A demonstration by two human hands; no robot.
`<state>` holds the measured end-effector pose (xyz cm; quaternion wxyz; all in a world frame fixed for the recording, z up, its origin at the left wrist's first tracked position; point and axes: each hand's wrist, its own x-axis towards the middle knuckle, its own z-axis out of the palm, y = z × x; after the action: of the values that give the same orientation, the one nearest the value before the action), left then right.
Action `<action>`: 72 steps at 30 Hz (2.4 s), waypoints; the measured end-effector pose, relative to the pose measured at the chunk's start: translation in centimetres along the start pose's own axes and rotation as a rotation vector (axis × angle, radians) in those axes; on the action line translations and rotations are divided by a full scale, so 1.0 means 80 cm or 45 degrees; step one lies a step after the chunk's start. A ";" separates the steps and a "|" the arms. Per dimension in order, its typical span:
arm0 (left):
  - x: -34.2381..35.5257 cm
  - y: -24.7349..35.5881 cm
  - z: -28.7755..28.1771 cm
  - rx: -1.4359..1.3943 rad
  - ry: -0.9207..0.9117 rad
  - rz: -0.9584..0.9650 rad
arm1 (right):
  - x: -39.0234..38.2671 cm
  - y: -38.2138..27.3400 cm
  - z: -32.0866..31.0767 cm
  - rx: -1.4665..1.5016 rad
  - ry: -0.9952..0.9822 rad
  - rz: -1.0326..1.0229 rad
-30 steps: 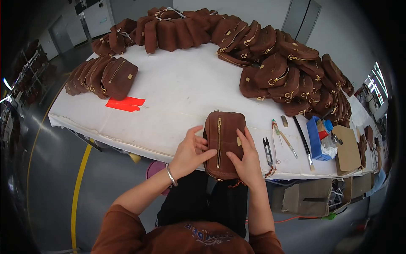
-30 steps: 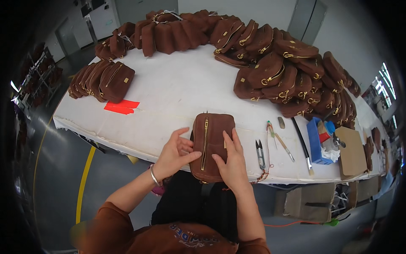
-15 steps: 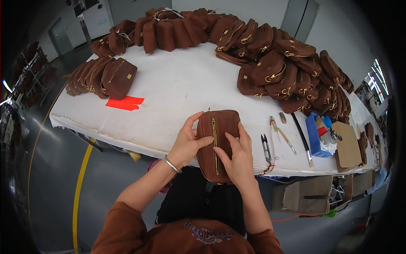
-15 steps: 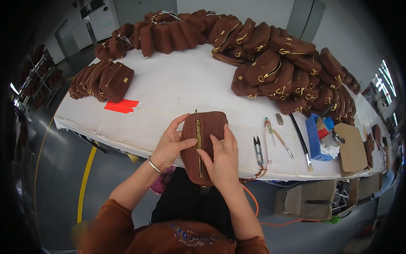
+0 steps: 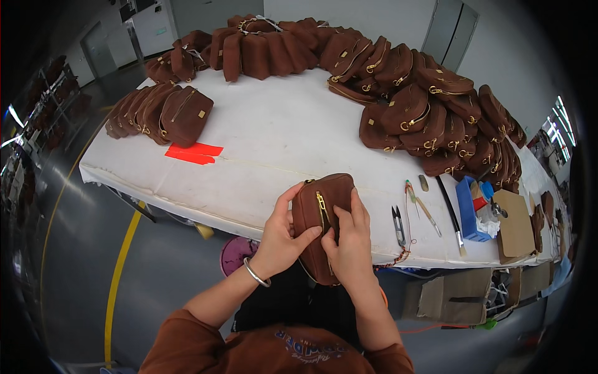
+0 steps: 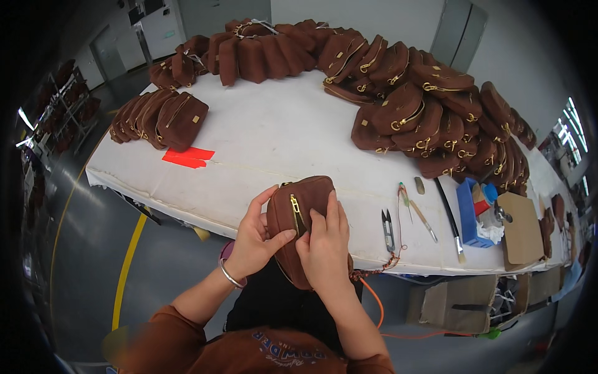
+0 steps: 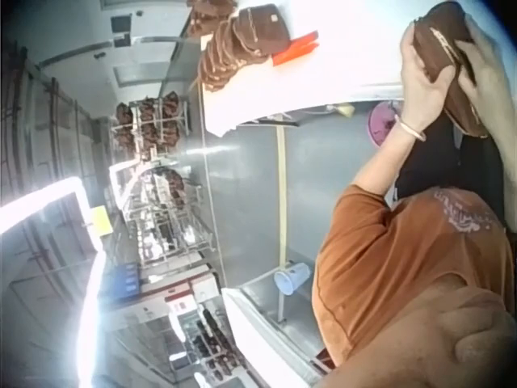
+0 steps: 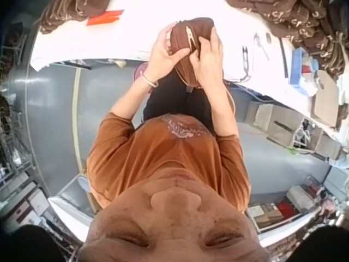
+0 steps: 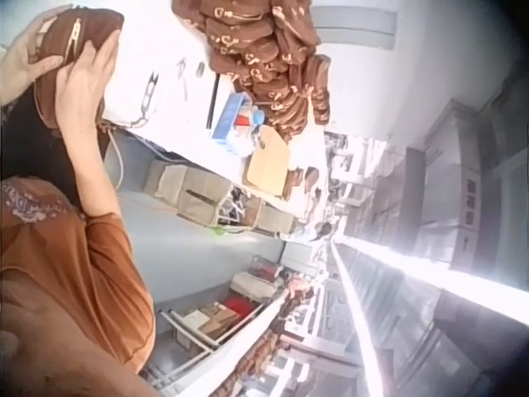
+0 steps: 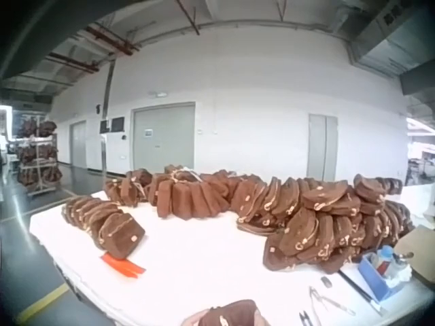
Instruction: Inspecting, cleaning, and marking small brown leather bags at a finishing station.
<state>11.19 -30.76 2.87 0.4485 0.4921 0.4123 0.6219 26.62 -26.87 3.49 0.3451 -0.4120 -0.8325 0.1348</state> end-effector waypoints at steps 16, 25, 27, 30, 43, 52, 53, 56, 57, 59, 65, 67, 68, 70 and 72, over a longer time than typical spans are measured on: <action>0.038 0.003 -0.024 1.165 0.253 0.540 | 0.012 -0.009 0.027 0.131 0.450 -0.186; 0.040 0.010 -0.022 1.118 -0.323 0.517 | 0.032 0.018 0.007 0.048 0.523 -0.272; 0.041 0.021 -0.015 0.855 -0.383 0.317 | 0.033 0.023 0.015 0.310 0.555 -0.228; 0.041 0.011 -0.011 0.635 -0.376 0.149 | 0.026 0.030 0.042 0.755 0.561 0.043; 0.036 0.011 -0.004 0.965 -0.134 0.269 | 0.008 0.008 -0.002 0.581 0.246 0.012; 0.028 0.003 0.005 1.177 -0.072 0.429 | -0.003 0.008 -0.008 0.595 0.134 0.219; 0.027 0.004 0.005 1.203 -0.083 0.419 | -0.003 0.008 -0.008 0.594 0.133 0.219; 0.025 0.004 0.006 1.255 -0.092 0.427 | -0.004 0.006 -0.007 0.600 0.117 0.250; 0.024 0.004 0.006 1.281 -0.090 0.444 | -0.004 0.005 -0.005 0.601 0.137 0.259; 0.023 0.003 0.008 1.291 -0.090 0.437 | -0.004 0.002 -0.001 0.601 0.156 0.267; 0.026 0.000 0.006 1.281 -0.072 0.414 | 0.000 -0.004 0.019 0.513 0.291 0.279; 0.027 -0.003 0.002 1.267 -0.059 0.361 | 0.005 0.006 0.030 0.492 0.418 0.240; 0.028 -0.006 -0.001 1.085 -0.020 0.263 | 0.006 0.014 0.032 0.492 0.417 0.240; 0.026 -0.008 -0.010 0.535 -0.063 -0.108 | 0.007 0.034 0.031 0.623 0.306 0.317; 0.017 -0.027 -0.035 0.322 -0.062 -0.098 | 0.012 0.041 0.031 0.689 0.297 0.332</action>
<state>8.64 -29.12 0.65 0.4164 0.5435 0.4949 0.5351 26.47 -23.93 0.42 0.5152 -0.4210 -0.6614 0.3463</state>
